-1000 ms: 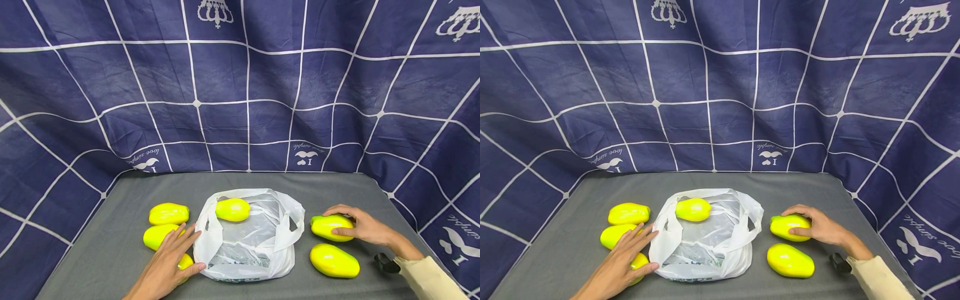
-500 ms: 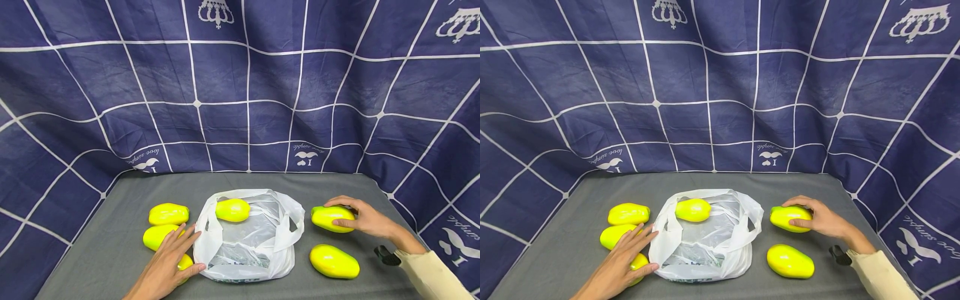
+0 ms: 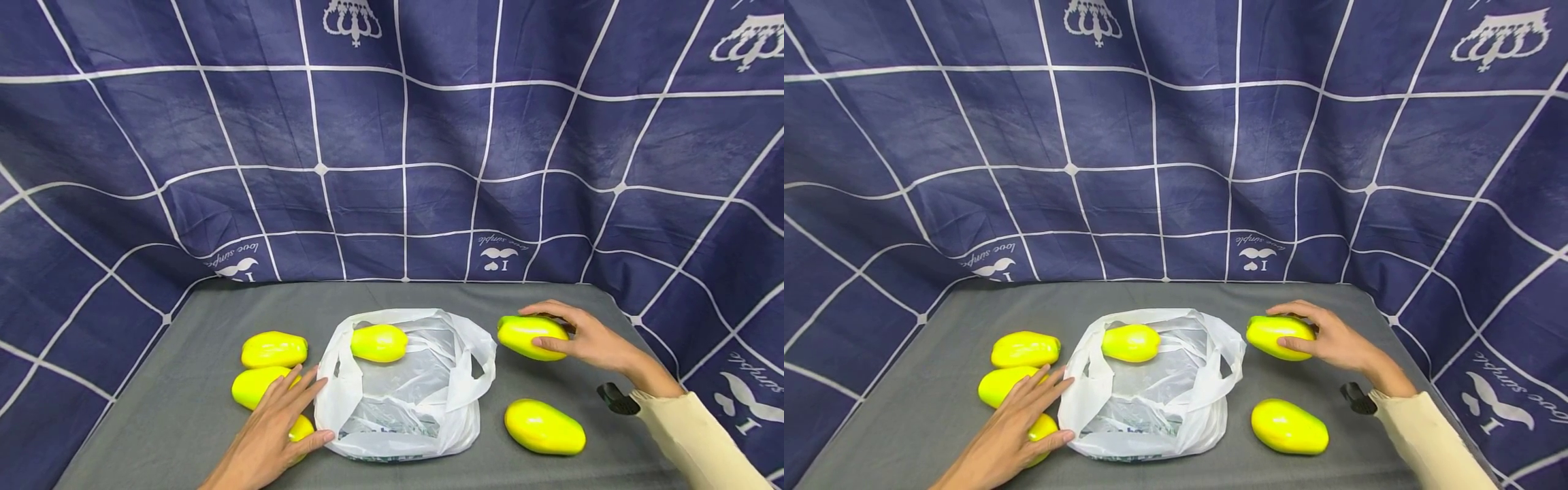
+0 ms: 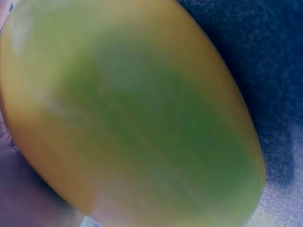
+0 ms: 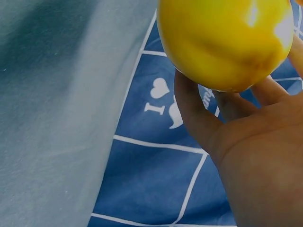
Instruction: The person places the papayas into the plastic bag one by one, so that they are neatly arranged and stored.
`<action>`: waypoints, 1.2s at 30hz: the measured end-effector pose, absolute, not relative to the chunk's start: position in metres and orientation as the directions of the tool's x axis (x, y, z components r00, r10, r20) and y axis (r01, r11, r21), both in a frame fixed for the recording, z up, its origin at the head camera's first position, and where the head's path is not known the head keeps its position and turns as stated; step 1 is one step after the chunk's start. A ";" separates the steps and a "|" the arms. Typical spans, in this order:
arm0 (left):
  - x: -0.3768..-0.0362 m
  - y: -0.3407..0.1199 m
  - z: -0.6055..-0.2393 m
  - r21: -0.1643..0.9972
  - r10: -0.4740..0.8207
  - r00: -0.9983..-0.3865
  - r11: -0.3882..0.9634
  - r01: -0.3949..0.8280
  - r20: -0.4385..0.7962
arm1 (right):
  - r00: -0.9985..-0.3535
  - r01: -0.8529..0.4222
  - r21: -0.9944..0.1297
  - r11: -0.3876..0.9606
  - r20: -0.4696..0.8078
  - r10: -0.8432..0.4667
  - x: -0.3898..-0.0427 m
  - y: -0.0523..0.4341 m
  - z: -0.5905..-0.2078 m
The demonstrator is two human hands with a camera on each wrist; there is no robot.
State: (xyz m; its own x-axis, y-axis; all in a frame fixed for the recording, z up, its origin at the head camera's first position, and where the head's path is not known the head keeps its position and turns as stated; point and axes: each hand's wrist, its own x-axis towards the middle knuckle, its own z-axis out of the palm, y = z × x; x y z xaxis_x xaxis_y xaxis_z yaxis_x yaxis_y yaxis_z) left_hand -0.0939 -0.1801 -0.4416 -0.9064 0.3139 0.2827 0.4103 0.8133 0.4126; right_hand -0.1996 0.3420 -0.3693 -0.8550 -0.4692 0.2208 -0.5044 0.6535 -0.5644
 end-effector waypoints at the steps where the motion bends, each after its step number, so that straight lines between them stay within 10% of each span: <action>1: -0.094 -0.180 -0.442 0.411 0.315 -0.905 0.813 0.412 0.285 | -0.852 -0.508 -0.569 0.647 0.224 -0.473 -0.201 0.340 -0.369; 36: -0.093 -0.179 -0.439 0.431 0.299 -0.925 0.821 0.375 0.236 | -0.744 -0.628 -0.591 0.506 0.265 -0.613 -0.234 0.243 -0.353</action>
State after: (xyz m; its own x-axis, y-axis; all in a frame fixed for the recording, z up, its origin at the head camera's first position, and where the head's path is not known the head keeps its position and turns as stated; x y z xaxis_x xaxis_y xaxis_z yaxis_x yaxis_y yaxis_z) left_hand -0.0929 -0.1795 -0.4394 -0.9247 0.2990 0.2357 0.3752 0.8208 0.4306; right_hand -0.2344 0.2430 -0.3531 -0.7441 -0.6131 0.2655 -0.6280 0.5063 -0.5909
